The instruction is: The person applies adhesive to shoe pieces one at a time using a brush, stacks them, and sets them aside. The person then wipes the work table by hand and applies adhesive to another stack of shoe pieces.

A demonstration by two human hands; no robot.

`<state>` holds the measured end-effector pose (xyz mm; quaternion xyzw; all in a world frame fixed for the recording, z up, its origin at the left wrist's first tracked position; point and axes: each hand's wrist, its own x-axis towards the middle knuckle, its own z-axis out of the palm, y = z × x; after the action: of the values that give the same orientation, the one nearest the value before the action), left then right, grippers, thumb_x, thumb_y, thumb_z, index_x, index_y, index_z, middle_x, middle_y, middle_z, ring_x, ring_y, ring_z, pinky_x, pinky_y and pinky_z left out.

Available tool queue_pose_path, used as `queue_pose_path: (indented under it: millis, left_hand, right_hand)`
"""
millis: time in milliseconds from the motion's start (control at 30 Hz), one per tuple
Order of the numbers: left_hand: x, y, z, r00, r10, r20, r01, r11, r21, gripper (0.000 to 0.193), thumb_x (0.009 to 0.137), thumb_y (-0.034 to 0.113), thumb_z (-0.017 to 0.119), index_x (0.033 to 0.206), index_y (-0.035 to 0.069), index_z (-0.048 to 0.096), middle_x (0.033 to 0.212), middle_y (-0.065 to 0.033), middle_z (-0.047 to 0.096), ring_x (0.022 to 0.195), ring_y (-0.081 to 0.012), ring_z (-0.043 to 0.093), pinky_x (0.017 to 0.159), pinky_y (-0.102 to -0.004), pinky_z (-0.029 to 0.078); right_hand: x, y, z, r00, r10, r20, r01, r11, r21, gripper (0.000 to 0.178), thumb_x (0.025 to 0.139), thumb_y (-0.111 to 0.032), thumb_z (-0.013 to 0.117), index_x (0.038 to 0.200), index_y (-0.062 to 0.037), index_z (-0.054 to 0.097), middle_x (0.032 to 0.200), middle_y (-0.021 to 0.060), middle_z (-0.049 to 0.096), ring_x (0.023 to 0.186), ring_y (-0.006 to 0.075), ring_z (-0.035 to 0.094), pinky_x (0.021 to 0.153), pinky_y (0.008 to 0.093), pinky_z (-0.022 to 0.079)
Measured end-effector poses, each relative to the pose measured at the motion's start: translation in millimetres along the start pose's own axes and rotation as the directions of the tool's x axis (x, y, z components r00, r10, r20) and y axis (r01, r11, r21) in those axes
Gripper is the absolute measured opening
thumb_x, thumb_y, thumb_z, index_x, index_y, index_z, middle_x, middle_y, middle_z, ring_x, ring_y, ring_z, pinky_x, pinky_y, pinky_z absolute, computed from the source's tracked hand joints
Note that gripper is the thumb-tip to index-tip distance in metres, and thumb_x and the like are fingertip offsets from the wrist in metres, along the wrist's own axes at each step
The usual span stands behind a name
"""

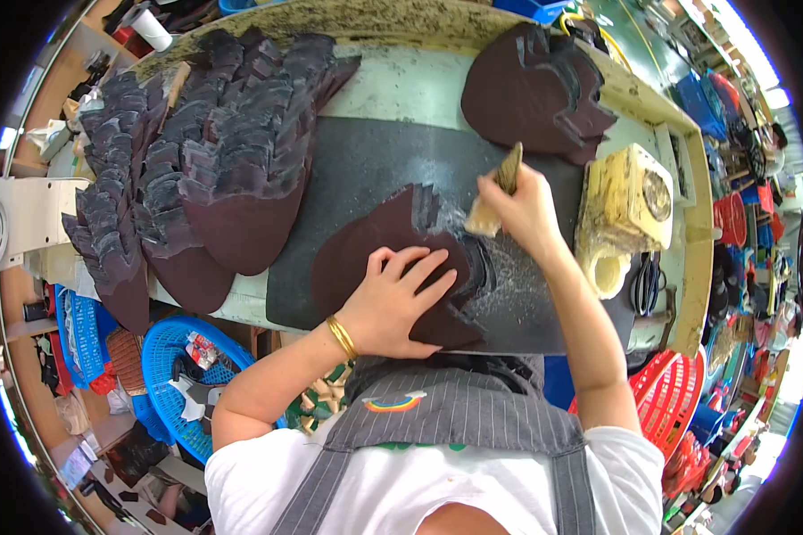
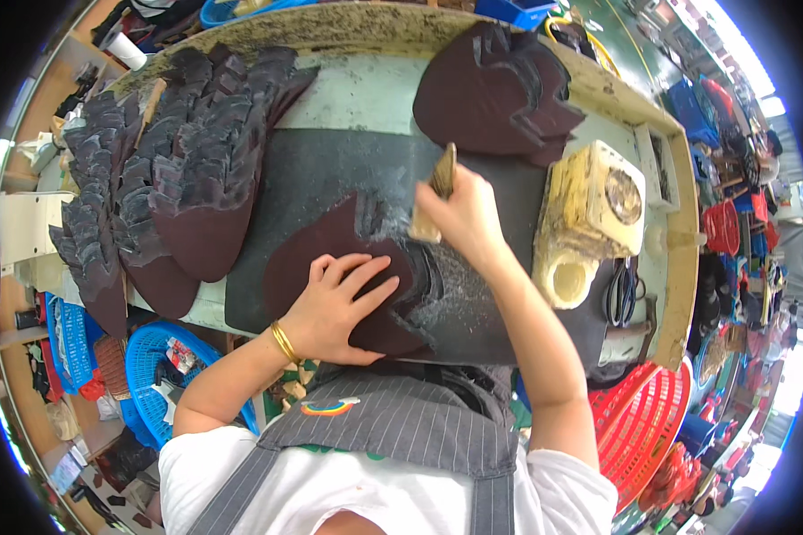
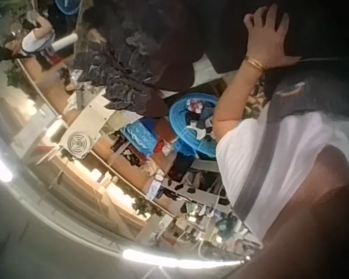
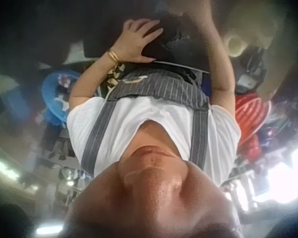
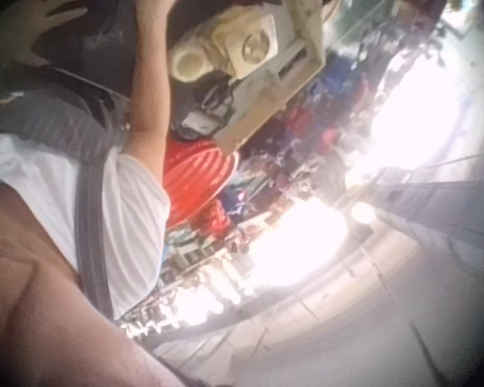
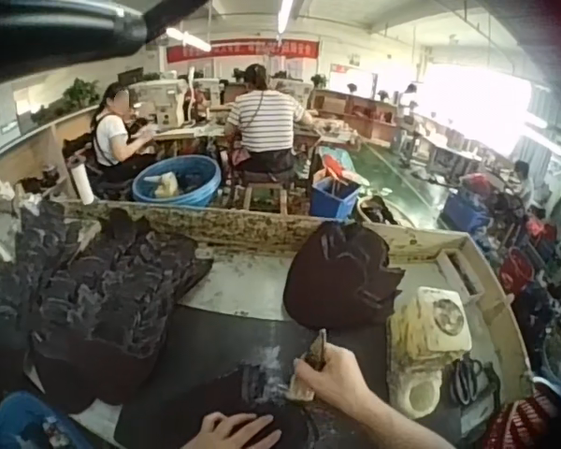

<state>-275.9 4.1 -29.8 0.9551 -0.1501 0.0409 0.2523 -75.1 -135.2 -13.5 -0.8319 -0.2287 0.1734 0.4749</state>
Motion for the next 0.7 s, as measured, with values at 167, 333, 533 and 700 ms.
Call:
queue_pose_path:
  millis: [167,333,533,700]
  left_hand:
    - [-5,-1,1,0.998,0.035,-0.054,-0.035,0.999,-0.009,0.077,0.057,0.049,0.082,0.122,0.011,0.063,0.136,-0.0138,0.049,0.126,-0.0335,0.042,0.098,-0.0504,0.031]
    - [-3,-6,1,0.995,0.045,-0.085,-0.047,0.999,-0.021,0.072,0.057,0.048,0.083,0.116,0.011,0.066,0.133,-0.013,0.051,0.126,-0.0326,0.043,0.098,-0.0495,0.032]
    - [-11,-5,-4,0.999,0.039,-0.031,-0.04,0.999,-0.034,0.069,0.058,0.041,0.083,0.117,0.01,0.066,0.134,-0.0145,0.05,0.13,-0.0336,0.042,0.103,-0.0503,0.03]
    - [-24,-9,-3,0.996,0.074,-0.051,-0.081,0.986,-0.143,0.057,0.061,0.031,0.083,0.113,0.013,0.068,0.135,-0.0131,0.05,0.129,-0.0325,0.044,0.11,-0.0531,0.03]
  right_hand:
    - [-13,8,2,0.985,0.021,0.17,-0.052,0.982,0.179,0.024,0.083,-0.02,0.067,0.084,0.0029,0.061,0.072,0.0059,0.065,0.066,0.0093,0.06,0.06,0.0294,0.05]
    - [-71,13,-11,0.993,0.083,0.08,-0.102,0.959,0.264,0.016,0.086,-0.014,0.07,0.089,-0.0001,0.063,0.075,0.0035,0.066,0.065,0.0078,0.06,0.057,0.0246,0.049]
    - [-101,23,-10,0.996,0.086,-0.014,-0.07,0.889,0.452,0.019,0.091,-0.018,0.069,0.096,-0.0011,0.063,0.079,0.0057,0.068,0.061,0.0072,0.061,0.049,0.0212,0.047]
    - [-94,19,-3,0.992,0.082,0.094,-0.116,0.887,0.446,0.015,0.093,-0.014,0.066,0.096,0.0001,0.063,0.079,0.0049,0.066,0.059,0.007,0.059,0.052,0.0208,0.048]
